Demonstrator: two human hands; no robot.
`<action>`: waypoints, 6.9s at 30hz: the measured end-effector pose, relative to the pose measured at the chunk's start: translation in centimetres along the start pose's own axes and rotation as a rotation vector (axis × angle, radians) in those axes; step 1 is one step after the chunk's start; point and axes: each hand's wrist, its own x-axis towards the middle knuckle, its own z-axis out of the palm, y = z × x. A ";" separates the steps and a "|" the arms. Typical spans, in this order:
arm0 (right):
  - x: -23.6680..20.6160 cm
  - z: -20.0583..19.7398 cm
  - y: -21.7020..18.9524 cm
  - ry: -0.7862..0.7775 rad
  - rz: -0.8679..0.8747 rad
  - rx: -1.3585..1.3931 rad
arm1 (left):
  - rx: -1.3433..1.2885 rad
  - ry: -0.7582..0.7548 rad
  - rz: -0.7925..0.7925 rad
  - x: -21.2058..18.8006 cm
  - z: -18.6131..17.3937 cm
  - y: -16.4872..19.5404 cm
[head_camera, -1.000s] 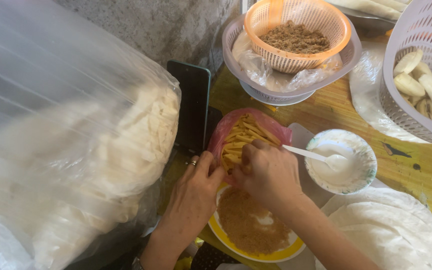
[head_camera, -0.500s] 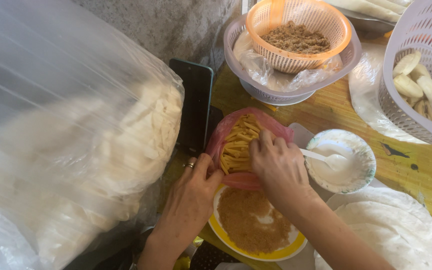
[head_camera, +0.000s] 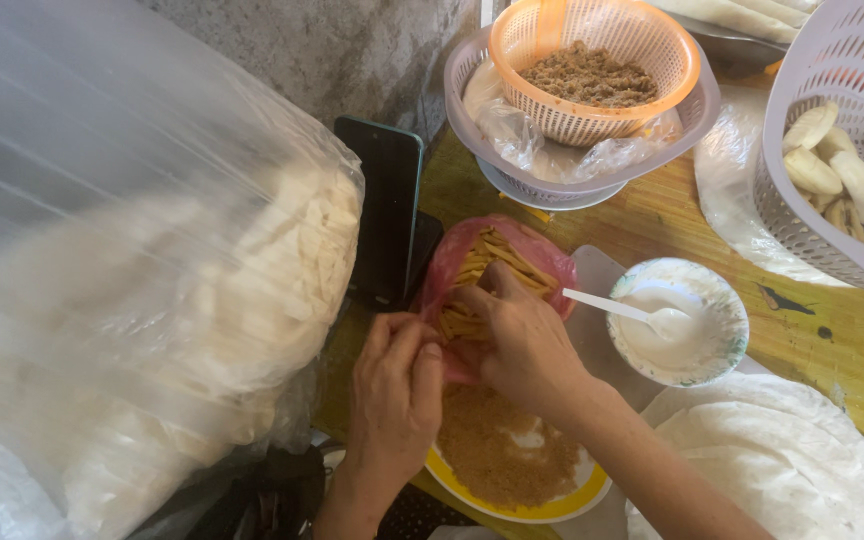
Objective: The person places thin sheets on a cutting board, adds french fries and banana pieces, then rolls the sheets into cylindrical wraps. The finished wraps are placed on a metal tray.
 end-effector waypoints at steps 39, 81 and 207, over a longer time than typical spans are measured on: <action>-1.4 -1.3 -0.1 0.180 -0.121 0.008 | 0.509 0.025 -0.200 1.7 2.8 1.7; -33.1 -11.2 4.9 0.445 0.567 -0.263 | -0.051 -0.438 0.607 -10.0 15.3 13.2; 2.5 -3.8 5.1 0.122 0.137 -0.700 | 0.508 -0.111 0.395 14.4 8.1 -2.3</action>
